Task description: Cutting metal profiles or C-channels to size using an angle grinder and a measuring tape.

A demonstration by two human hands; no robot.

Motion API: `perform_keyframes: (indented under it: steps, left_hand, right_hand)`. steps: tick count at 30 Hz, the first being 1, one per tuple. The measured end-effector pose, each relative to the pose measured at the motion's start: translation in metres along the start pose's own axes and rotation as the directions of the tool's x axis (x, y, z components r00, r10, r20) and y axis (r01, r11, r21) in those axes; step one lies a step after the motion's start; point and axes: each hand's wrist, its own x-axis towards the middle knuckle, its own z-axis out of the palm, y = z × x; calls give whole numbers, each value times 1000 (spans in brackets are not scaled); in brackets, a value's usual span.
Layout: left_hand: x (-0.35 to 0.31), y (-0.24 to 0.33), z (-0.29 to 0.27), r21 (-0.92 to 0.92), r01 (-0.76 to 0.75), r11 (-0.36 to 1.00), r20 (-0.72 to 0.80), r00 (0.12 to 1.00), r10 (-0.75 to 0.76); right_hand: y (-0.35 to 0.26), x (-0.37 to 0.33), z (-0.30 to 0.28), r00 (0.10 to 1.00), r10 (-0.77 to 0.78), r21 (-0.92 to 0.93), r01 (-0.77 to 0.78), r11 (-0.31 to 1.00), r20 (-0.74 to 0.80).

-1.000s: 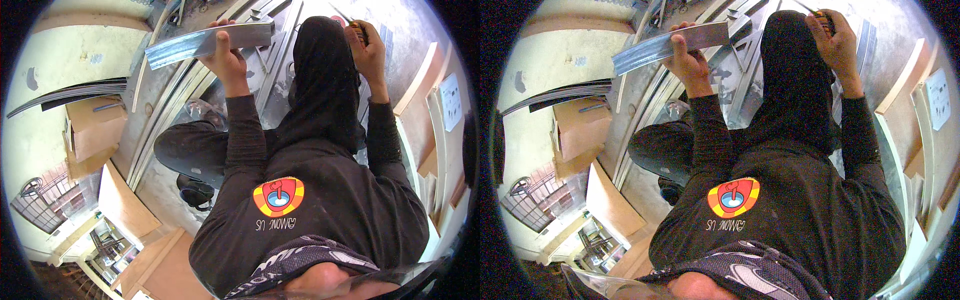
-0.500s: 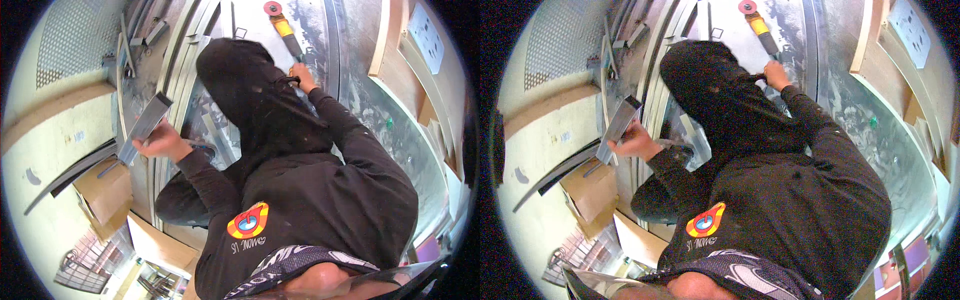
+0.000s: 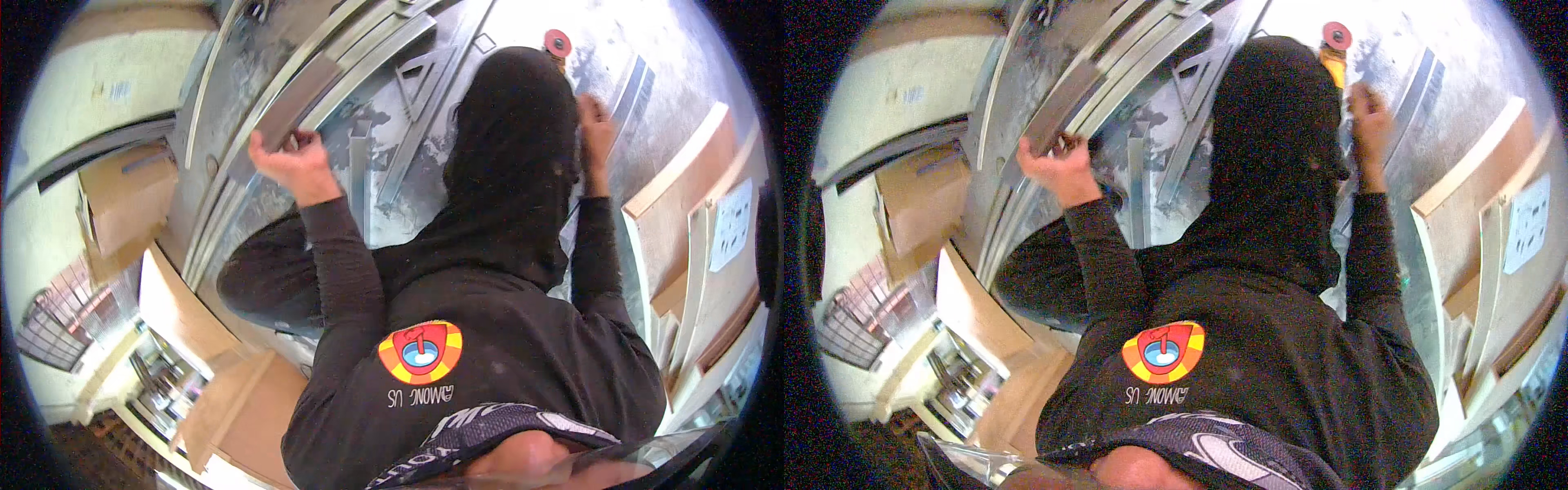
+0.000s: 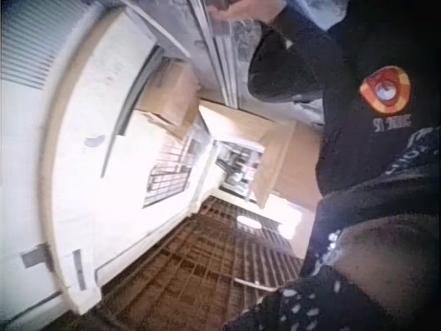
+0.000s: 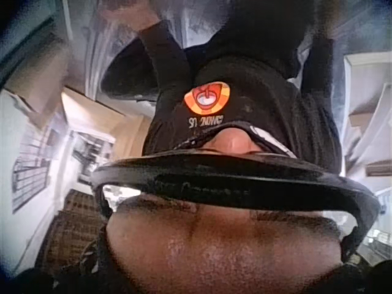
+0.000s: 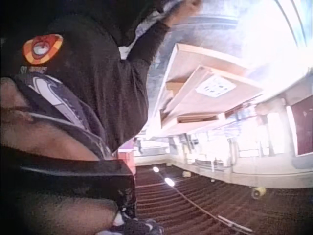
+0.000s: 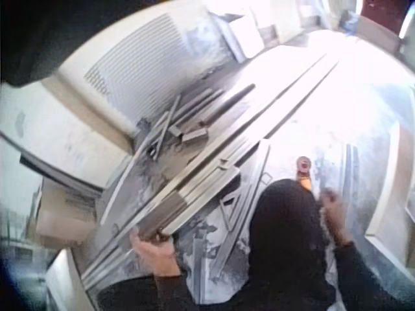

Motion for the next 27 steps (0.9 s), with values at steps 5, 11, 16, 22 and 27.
perform_keyframes:
  steps: [5,11,16,22,27]
  left_hand:
    - [-1,-20,15,-143,-20,989,1,1000,21]
    - [5,-24,22,-226,26,974,252,967,32]
    - [-8,-43,23,-242,210,947,429,899,-90]
    - [-4,-39,-16,-57,176,983,689,719,-89]
    - [1,-10,-29,183,431,884,894,301,-332]
  right_hand:
    - [-206,38,-2,929,-367,204,351,914,42]
    - [-224,0,185,562,100,178,-420,890,821]
    - [-233,-50,238,605,-73,575,-703,419,793]
    - [-221,-23,240,519,-23,468,-750,467,854]
    - [-220,-17,224,502,-279,559,-588,584,819]
